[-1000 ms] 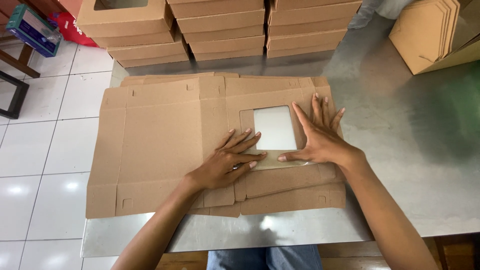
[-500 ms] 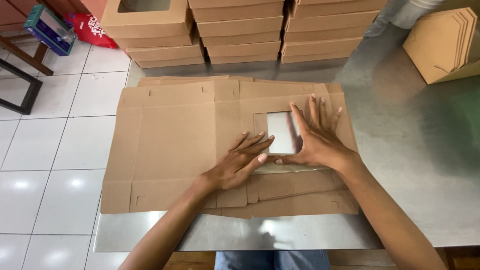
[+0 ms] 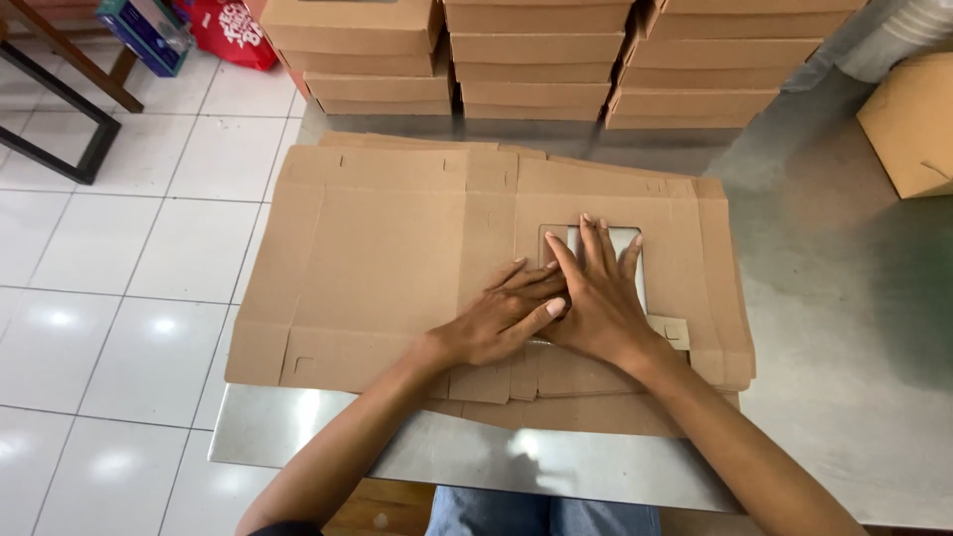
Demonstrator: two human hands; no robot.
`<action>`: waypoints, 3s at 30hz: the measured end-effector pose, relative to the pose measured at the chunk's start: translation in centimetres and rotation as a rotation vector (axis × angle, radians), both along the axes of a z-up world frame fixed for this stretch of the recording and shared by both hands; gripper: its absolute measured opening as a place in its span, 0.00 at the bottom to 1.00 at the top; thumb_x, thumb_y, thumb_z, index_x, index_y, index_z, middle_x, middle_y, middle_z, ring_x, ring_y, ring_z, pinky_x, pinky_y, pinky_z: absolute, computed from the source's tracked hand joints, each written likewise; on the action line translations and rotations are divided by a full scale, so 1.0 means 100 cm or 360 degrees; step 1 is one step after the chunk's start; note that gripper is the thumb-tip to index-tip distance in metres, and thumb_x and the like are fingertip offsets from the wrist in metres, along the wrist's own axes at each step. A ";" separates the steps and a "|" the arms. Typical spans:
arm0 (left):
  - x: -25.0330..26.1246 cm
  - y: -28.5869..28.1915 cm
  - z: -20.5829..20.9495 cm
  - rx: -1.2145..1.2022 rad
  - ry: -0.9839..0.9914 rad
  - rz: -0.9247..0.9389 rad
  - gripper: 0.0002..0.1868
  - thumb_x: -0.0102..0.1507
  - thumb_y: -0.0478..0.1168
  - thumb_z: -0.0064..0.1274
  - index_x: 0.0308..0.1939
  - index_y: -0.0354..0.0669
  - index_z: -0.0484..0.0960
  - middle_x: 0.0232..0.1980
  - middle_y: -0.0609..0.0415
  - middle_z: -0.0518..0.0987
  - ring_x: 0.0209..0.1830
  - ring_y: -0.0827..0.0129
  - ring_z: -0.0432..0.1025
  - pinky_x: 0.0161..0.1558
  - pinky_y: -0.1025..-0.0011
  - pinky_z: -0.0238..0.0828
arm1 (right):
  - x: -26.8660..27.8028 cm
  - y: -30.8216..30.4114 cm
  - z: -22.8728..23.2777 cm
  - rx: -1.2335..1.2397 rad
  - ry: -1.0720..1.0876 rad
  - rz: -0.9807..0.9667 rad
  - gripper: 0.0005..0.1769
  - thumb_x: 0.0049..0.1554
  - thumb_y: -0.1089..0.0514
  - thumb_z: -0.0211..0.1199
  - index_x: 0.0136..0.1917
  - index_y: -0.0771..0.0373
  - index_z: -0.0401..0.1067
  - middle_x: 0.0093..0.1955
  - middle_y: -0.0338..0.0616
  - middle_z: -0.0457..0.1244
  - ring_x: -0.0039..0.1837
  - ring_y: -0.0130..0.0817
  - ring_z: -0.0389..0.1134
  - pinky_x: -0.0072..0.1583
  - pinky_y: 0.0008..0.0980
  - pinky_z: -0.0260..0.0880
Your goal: The person assembles flat cardboard boxes with clear plastic windows. They fold the cardboard along pre-scored lines, insert the plastic window into the designated slot, and fold the side flaps to form the box structure. The person repeats this process for multiple boxes on a metal table.
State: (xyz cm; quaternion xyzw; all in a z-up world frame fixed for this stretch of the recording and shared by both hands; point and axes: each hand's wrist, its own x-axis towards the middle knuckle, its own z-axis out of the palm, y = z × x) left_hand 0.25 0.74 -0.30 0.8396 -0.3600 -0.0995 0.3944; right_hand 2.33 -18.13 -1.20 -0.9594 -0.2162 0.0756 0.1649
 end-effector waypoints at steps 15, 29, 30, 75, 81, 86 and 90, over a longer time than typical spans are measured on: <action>-0.008 -0.001 0.002 -0.0047 -0.0323 0.0005 0.16 0.69 0.44 0.48 0.56 0.46 0.84 0.71 0.38 0.72 0.74 0.39 0.62 0.74 0.37 0.43 | 0.012 -0.069 0.028 -0.0068 0.0128 -0.0096 0.66 0.35 0.23 0.74 0.79 0.46 0.55 0.81 0.76 0.34 0.82 0.75 0.29 0.68 0.84 0.17; 0.001 0.007 -0.013 0.0073 -0.0399 -0.0141 0.30 0.66 0.53 0.56 0.71 0.56 0.71 0.75 0.51 0.69 0.80 0.56 0.55 0.78 0.51 0.39 | 0.028 -0.133 0.062 -0.0357 0.0793 -0.0388 0.77 0.35 0.31 0.80 0.82 0.32 0.29 0.85 0.44 0.10 0.84 0.38 0.03 0.77 0.57 0.07; 0.000 0.008 -0.011 -0.0002 -0.0359 -0.0092 0.31 0.64 0.51 0.60 0.70 0.53 0.72 0.71 0.50 0.73 0.76 0.55 0.61 0.76 0.51 0.45 | 0.027 -0.132 0.064 -0.0376 0.0780 -0.0356 0.77 0.35 0.29 0.78 0.83 0.33 0.29 0.85 0.47 0.12 0.84 0.39 0.05 0.77 0.58 0.07; 0.020 0.018 -0.020 0.0325 -0.0083 0.0257 0.64 0.52 0.65 0.66 0.79 0.44 0.46 0.84 0.50 0.41 0.84 0.60 0.29 0.78 0.52 0.13 | -0.093 -0.049 -0.006 -0.0070 -0.0541 0.0554 0.36 0.69 0.43 0.38 0.82 0.63 0.40 0.84 0.48 0.42 0.84 0.39 0.39 0.80 0.42 0.32; 0.017 0.017 -0.013 0.0318 -0.0025 0.0263 0.64 0.51 0.68 0.64 0.79 0.45 0.46 0.84 0.50 0.42 0.84 0.61 0.29 0.78 0.54 0.12 | -0.107 -0.097 0.004 -0.0331 -0.0693 0.0325 0.38 0.68 0.40 0.32 0.84 0.60 0.34 0.85 0.41 0.38 0.85 0.35 0.34 0.80 0.51 0.19; 0.016 0.018 -0.014 0.0288 -0.0025 0.0241 0.64 0.51 0.67 0.64 0.80 0.45 0.44 0.84 0.49 0.41 0.84 0.60 0.29 0.78 0.54 0.13 | -0.115 -0.103 -0.001 -0.0242 -0.0641 0.0246 0.39 0.67 0.39 0.36 0.83 0.58 0.38 0.85 0.39 0.39 0.85 0.38 0.32 0.80 0.51 0.18; 0.014 0.017 -0.001 0.0306 -0.0005 0.0201 0.61 0.54 0.65 0.63 0.80 0.46 0.46 0.84 0.49 0.40 0.84 0.58 0.29 0.77 0.51 0.13 | -0.116 -0.099 -0.002 -0.0122 -0.0632 0.0179 0.37 0.67 0.40 0.38 0.82 0.59 0.41 0.84 0.38 0.43 0.85 0.38 0.37 0.79 0.56 0.15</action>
